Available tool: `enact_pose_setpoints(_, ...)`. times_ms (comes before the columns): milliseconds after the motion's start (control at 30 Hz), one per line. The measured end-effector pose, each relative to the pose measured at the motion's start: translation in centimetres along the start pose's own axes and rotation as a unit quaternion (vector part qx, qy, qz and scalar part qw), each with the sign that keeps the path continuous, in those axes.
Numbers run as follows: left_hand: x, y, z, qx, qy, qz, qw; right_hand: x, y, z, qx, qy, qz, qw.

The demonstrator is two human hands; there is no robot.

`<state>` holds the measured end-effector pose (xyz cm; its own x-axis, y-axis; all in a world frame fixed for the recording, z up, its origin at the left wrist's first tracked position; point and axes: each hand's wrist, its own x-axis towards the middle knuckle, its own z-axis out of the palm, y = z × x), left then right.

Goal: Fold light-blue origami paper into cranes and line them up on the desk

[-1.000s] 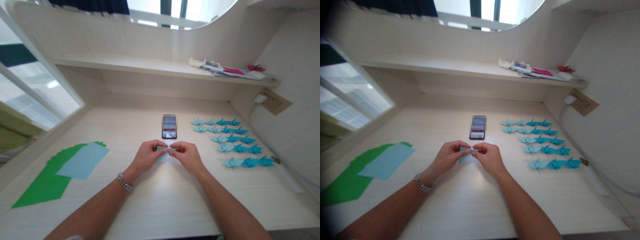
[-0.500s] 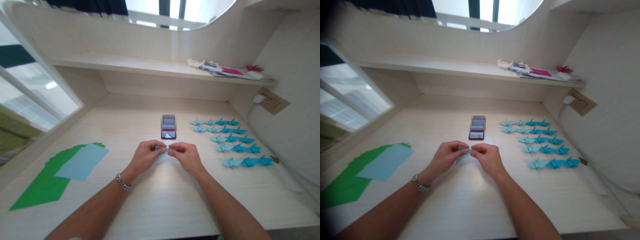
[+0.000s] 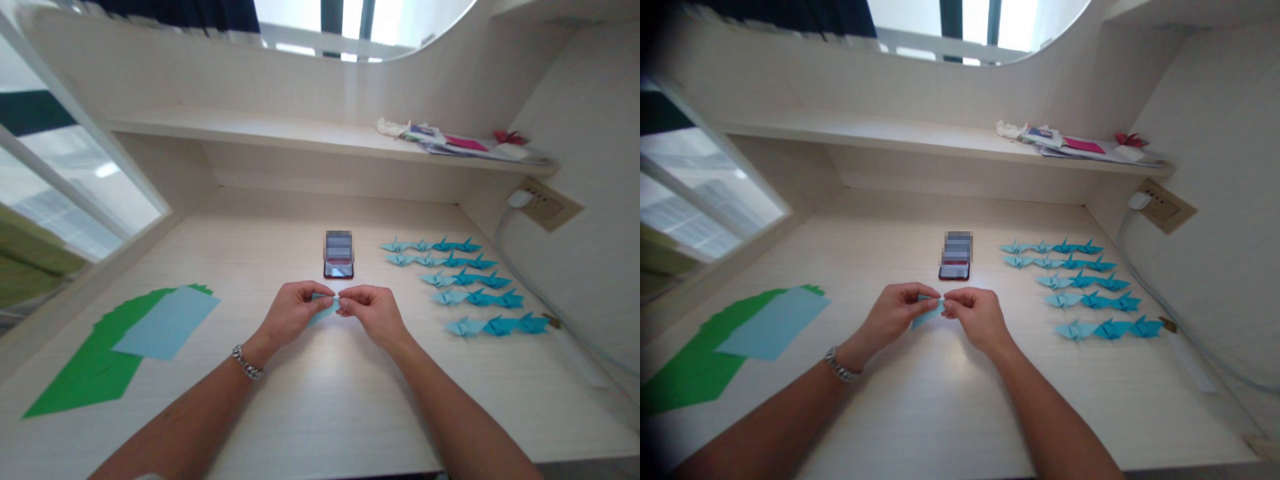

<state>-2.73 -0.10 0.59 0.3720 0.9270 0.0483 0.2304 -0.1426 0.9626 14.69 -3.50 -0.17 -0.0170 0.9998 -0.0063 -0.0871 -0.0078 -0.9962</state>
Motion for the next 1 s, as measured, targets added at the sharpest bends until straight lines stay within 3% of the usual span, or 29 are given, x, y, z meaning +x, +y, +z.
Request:
enact_pose_setpoints(233, 0.13, -0.63, 0.16, 0.035, -0.015, 0.016, 0.999, -0.01, 0.26, -0.19, -0.099, -0.055, 0.024, 0.993)
enact_pose_setpoints(467, 0.38, -0.64, 0.31, -0.050, -0.002, -0.027, 0.998, 0.28, 0.40, -0.37, -0.090, -0.031, 0.041, 0.995)
enact_pose_setpoints(767, 0.15, -0.95, 0.33, -0.012, -0.012, 0.009, 1.000, 0.16, 0.61, -0.20, -0.156, -0.042, 0.008, 0.987)
enact_pose_setpoints(1000, 0.14, -0.67, 0.46, -0.123, -0.041, -0.009, 0.992, 0.24, 0.29, -0.39, -0.140, -0.043, 0.016, 0.989)
